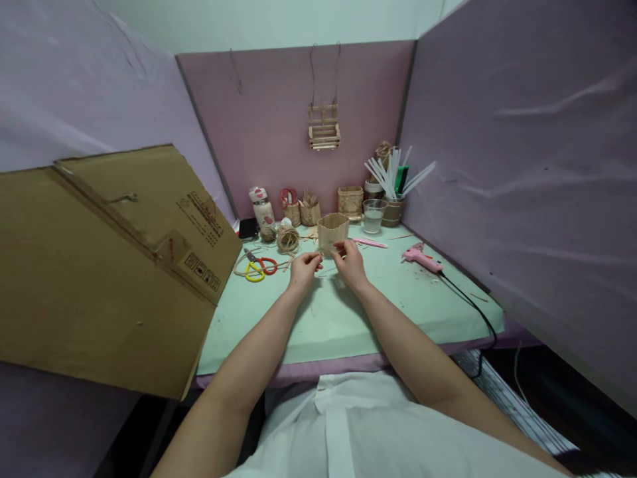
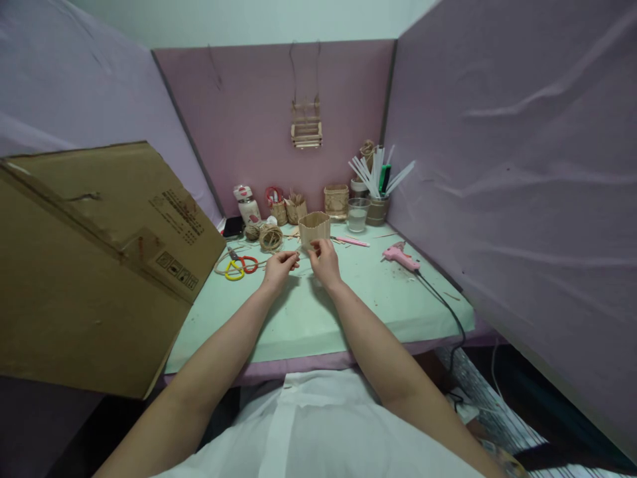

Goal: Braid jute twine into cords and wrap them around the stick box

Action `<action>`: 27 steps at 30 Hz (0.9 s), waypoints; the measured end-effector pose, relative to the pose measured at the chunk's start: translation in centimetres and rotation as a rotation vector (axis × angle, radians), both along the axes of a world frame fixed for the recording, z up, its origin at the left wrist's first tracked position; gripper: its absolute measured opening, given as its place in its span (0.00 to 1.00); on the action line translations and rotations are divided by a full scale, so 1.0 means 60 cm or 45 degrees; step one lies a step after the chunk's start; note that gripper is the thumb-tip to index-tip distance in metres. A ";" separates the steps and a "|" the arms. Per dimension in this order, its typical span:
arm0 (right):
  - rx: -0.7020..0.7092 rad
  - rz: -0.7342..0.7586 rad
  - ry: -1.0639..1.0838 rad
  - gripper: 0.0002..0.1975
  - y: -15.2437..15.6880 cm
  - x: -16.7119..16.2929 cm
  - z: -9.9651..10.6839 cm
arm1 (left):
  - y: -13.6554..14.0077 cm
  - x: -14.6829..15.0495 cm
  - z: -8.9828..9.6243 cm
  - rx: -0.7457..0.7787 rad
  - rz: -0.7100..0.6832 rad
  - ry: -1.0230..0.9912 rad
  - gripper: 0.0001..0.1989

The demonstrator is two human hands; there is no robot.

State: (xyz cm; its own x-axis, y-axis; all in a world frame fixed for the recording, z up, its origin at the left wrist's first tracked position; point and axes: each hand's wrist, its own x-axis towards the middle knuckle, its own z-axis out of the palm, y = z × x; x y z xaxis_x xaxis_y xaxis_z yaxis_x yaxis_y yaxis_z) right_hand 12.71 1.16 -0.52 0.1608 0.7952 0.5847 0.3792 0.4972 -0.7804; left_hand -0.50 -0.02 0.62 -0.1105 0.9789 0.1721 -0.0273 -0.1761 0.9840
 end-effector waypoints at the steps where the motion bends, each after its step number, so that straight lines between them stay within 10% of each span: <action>1: 0.093 0.043 -0.080 0.06 -0.004 -0.002 0.001 | 0.000 0.000 0.000 0.002 0.011 -0.001 0.07; 12: 0.189 0.161 -0.377 0.07 -0.025 -0.006 0.007 | -0.001 0.000 -0.005 0.101 -0.009 0.113 0.08; 27: -0.423 0.548 0.562 0.11 -0.013 -0.020 0.010 | 0.001 0.011 -0.009 -0.039 -0.054 -0.004 0.08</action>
State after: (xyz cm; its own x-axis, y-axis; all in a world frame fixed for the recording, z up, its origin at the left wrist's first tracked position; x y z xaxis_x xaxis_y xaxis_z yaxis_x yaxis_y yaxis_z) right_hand 11.48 0.37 0.08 -0.0419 0.9667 0.2524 -0.1856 0.2407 -0.9527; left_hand 0.18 0.05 0.07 -0.0694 0.9874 0.1421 -0.0374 -0.1449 0.9887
